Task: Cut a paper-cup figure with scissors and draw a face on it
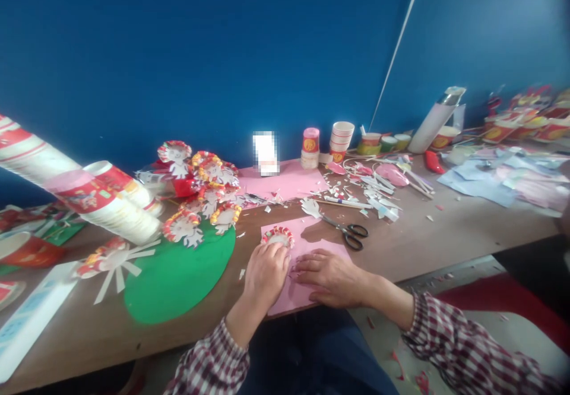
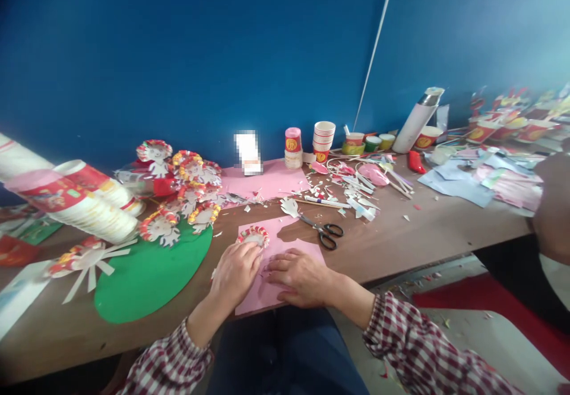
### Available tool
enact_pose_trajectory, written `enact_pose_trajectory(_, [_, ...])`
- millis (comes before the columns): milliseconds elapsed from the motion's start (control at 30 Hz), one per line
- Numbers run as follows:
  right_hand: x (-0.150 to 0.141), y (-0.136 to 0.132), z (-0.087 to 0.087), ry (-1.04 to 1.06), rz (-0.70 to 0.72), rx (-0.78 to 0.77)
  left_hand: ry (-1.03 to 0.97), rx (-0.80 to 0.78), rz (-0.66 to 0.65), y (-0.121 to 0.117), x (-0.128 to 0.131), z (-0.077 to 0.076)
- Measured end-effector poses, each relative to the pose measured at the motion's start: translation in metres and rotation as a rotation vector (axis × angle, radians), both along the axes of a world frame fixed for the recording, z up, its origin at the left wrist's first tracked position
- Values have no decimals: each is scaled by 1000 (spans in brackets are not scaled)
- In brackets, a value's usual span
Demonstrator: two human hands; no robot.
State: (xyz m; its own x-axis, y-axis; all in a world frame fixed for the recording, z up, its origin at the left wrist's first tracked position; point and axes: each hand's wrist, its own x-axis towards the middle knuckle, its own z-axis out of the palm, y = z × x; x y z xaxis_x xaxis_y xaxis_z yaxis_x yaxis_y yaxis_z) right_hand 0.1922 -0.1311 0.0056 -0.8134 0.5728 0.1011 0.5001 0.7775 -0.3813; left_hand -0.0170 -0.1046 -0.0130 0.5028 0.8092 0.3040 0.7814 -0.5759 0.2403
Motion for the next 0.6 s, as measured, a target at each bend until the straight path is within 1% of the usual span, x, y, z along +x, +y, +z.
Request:
enact_pose_trajectory(67, [0, 2, 3, 33, -3, 1, 9, 14, 4, -1, 0, 1])
enact_pose_trajectory(133, [-2, 9, 7, 86, -58, 9, 10, 34, 12, -3, 0, 1])
enact_pose_trajectory(267, [-16, 40, 14, 171, -304, 112, -8, 72, 46, -12, 3, -1])
enact_pose_trajectory(333, [-27, 60, 15, 127, -453, 118, -28, 92, 50, -14, 2, -1])
enact_pose_trajectory(400, [-39, 77, 13, 72, -532, 94, -61, 124, 47, -12, -2, 1])
enact_pose_trajectory(467, [-50, 90, 9, 66, -509, 56, -105, 155, 68, -6, -11, 5])
enact_pose_trajectory(567, [-59, 101, 1, 79, -453, 30, -162, 161, 182, 11, -24, 11])
enact_pose_trajectory(600, [-61, 103, -2, 81, -448, 36, -163, 159, 197, 18, -27, 11])
